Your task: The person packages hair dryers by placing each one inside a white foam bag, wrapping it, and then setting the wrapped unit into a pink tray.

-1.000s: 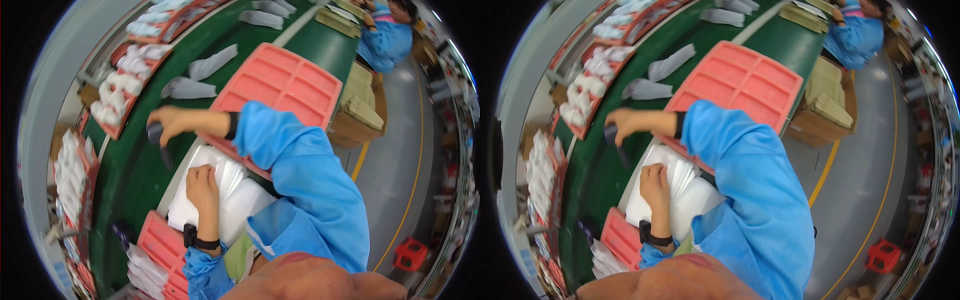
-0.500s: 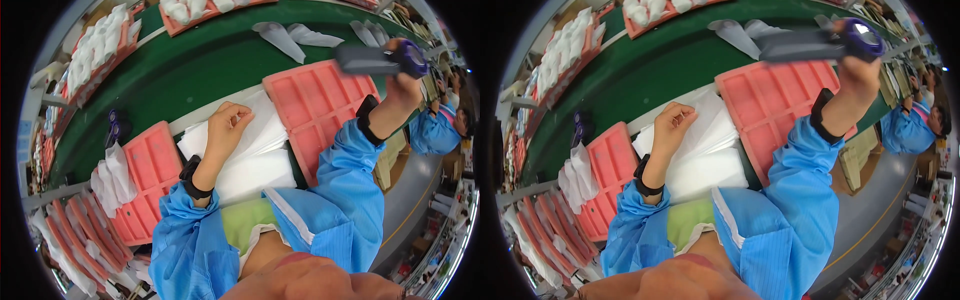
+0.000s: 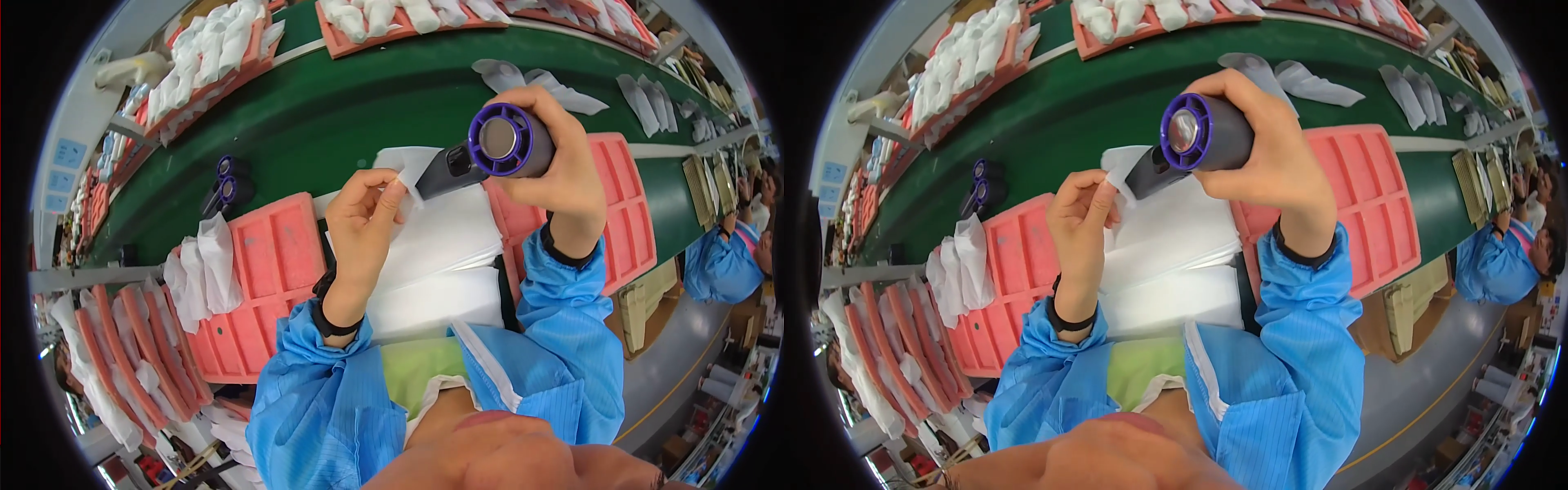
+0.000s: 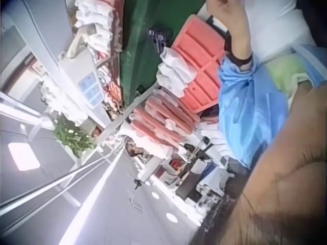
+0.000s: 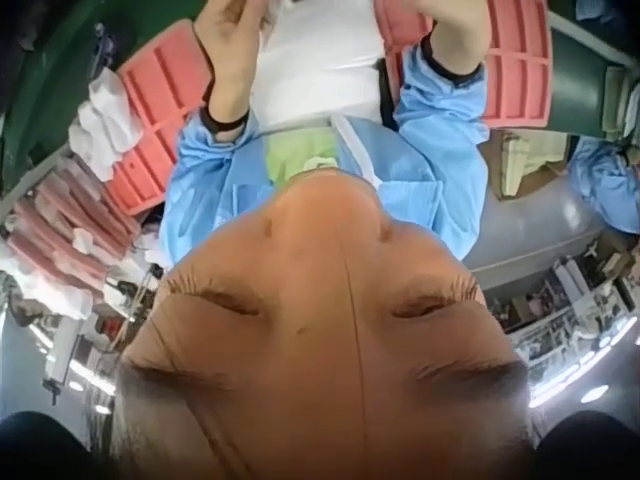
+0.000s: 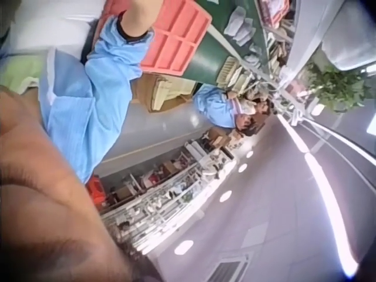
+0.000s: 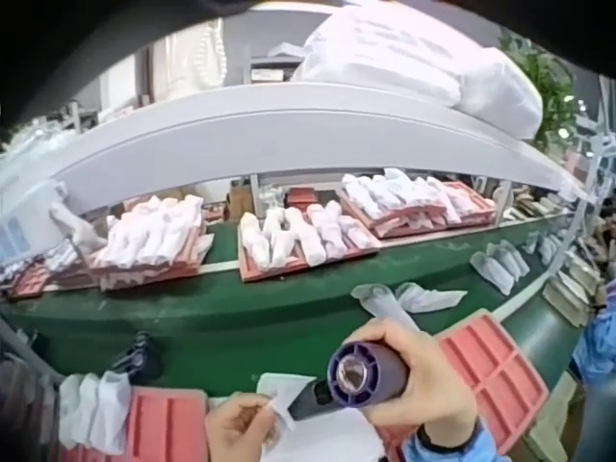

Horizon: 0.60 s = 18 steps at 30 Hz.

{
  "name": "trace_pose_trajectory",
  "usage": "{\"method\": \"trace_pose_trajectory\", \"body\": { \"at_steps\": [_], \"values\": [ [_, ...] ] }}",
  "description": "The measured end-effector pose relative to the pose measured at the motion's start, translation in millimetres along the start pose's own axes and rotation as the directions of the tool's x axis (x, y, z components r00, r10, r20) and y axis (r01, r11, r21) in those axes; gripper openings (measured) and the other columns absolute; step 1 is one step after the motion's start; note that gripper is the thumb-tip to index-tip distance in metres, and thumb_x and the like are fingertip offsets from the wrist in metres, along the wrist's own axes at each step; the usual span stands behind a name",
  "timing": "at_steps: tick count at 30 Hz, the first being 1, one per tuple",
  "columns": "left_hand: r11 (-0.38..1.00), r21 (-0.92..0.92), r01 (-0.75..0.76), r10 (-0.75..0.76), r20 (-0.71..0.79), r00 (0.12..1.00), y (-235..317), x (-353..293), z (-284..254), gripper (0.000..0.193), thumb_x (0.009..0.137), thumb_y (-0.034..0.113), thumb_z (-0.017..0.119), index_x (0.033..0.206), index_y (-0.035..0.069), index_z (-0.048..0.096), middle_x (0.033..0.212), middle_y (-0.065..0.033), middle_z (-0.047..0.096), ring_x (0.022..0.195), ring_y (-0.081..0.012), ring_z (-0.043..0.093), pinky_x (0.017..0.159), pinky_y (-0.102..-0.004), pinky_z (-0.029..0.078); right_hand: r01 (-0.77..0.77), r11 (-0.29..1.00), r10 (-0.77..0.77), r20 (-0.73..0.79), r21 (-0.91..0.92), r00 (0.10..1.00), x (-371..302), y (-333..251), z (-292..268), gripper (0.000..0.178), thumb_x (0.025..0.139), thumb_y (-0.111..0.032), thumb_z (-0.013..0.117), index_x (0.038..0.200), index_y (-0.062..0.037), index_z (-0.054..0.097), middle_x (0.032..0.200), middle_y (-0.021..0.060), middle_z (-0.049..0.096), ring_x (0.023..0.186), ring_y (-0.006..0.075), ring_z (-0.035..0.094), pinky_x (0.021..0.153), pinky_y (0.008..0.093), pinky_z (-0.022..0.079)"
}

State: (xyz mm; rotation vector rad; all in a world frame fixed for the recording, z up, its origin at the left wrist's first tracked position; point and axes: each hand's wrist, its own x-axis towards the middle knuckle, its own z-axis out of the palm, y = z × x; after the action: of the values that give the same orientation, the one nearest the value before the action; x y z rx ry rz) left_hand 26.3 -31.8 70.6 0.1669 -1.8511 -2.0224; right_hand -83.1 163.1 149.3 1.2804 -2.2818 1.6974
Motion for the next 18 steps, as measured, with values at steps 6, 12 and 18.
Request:
{"method": "trace_pose_trajectory", "body": {
  "at_steps": [6,12,18],
  "values": [
    [0.944,-0.330,0.013,-0.037,-0.068,0.997,-3.3,5.9,-1.4,0.015,0.095,0.018,0.056,0.099,0.003,0.055,0.080,-0.0044,0.062,0.064,-0.0082,0.055,0.054,-0.0204,0.041,0.047,0.994,-0.056,-0.095,-0.096,0.994,1.7,10.6,25.3,0.052,0.057,0.001,0.068,0.108,-0.0016,0.055,0.097,0.0051,0.059,0.088,0.0126,0.057,0.081,0.0250,0.046],
    [0.830,-0.524,0.190,-0.095,0.203,0.975,-4.4,11.0,-24.7,0.023,0.096,0.027,0.052,0.096,0.004,0.052,0.080,-0.0039,0.059,0.066,-0.0091,0.054,0.059,-0.0214,0.042,-0.003,0.997,-0.009,-0.148,-0.077,0.989,-1.5,4.0,21.6,0.051,0.058,0.001,0.067,0.106,-0.0021,0.054,0.097,0.0057,0.059,0.088,0.0129,0.057,0.081,0.0253,0.046],
    [0.939,-0.342,0.036,-0.049,-0.031,0.998,-1.8,13.1,-8.0,0.024,0.093,0.026,0.058,0.090,0.003,0.052,0.079,-0.0024,0.056,0.066,-0.0071,0.051,0.056,-0.0193,0.040,0.054,0.998,-0.058,-0.197,-0.026,0.979,-4.3,-0.8,26.2,0.049,0.057,0.001,0.067,0.104,-0.0023,0.054,0.094,0.0074,0.059,0.085,0.0157,0.059,0.078,0.0274,0.048]
  ]
}}
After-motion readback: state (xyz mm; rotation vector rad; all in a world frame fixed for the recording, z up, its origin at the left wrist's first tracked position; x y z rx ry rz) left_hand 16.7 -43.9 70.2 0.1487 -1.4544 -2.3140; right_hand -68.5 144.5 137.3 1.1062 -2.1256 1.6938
